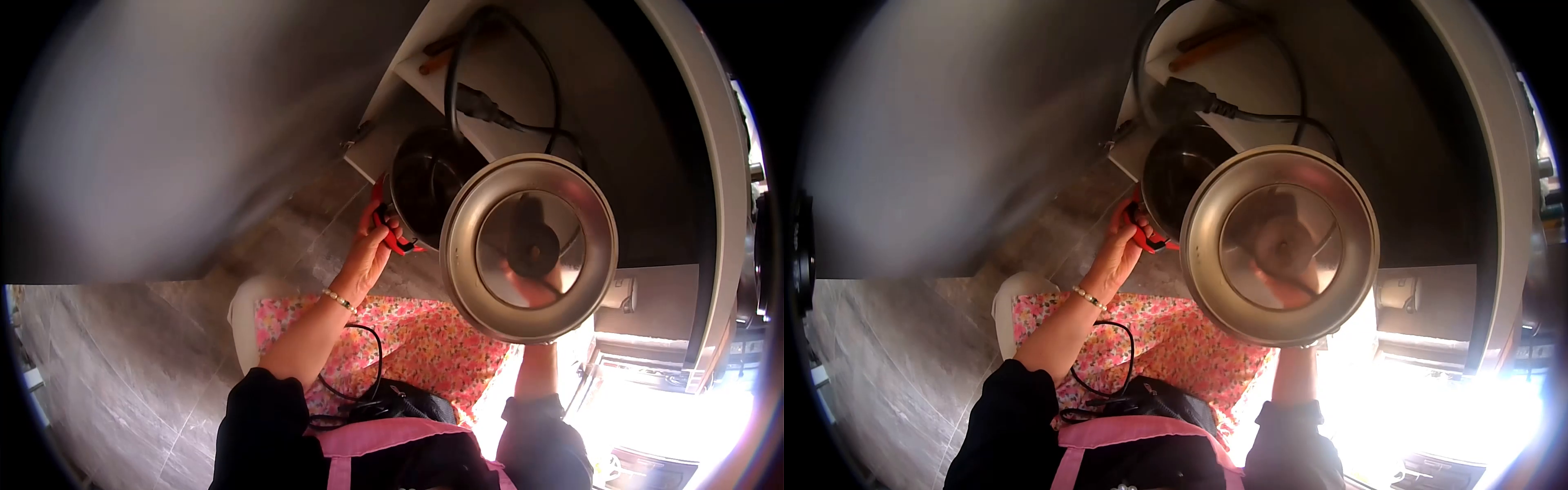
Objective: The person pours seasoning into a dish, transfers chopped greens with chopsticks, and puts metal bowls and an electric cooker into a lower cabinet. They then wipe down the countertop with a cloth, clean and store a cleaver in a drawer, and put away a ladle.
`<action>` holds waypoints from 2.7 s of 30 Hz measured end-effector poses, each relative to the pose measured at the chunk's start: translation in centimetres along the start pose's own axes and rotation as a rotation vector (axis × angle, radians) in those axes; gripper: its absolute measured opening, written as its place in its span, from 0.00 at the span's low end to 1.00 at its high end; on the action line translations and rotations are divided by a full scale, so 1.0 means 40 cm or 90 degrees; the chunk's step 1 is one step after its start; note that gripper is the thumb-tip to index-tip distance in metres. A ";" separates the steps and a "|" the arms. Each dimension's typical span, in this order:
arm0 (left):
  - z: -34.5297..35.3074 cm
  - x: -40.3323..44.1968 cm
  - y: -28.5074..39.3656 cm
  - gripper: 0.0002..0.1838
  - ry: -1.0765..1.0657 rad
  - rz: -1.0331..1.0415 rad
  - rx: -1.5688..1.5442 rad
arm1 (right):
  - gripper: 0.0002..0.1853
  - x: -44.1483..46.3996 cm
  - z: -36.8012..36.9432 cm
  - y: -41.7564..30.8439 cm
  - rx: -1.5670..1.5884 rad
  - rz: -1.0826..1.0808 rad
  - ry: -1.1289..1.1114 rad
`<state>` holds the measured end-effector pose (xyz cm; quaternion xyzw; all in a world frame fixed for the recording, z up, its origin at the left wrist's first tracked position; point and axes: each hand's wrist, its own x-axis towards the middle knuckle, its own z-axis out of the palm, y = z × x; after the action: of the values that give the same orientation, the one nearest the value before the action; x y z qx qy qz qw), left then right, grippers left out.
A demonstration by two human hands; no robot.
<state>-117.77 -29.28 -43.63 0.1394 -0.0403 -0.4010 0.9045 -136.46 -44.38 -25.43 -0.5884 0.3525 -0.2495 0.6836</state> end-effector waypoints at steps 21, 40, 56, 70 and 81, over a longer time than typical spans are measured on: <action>-0.007 0.012 0.013 0.18 -0.005 0.009 0.043 | 0.20 0.666 -0.193 0.003 0.504 0.028 -0.390; -0.028 0.031 0.007 0.18 -0.043 0.022 -0.006 | 0.27 0.589 -0.139 -0.233 0.119 -0.018 0.092; 0.043 0.021 0.028 0.17 0.093 -0.047 -0.029 | 0.13 0.075 -0.033 -0.048 -0.112 -0.050 -0.215; -0.005 0.051 -0.009 0.12 0.037 -0.029 0.068 | 0.17 0.238 -0.032 0.267 -0.017 0.046 0.012; 0.055 0.142 0.014 0.11 0.138 -0.082 0.188 | 0.15 0.126 -0.036 0.186 -0.449 -0.024 0.117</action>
<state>-113.94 -33.59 -41.57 0.3155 0.0079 -0.4306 0.8456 -134.96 -47.73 -33.78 -0.7694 0.4659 -0.1774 0.3994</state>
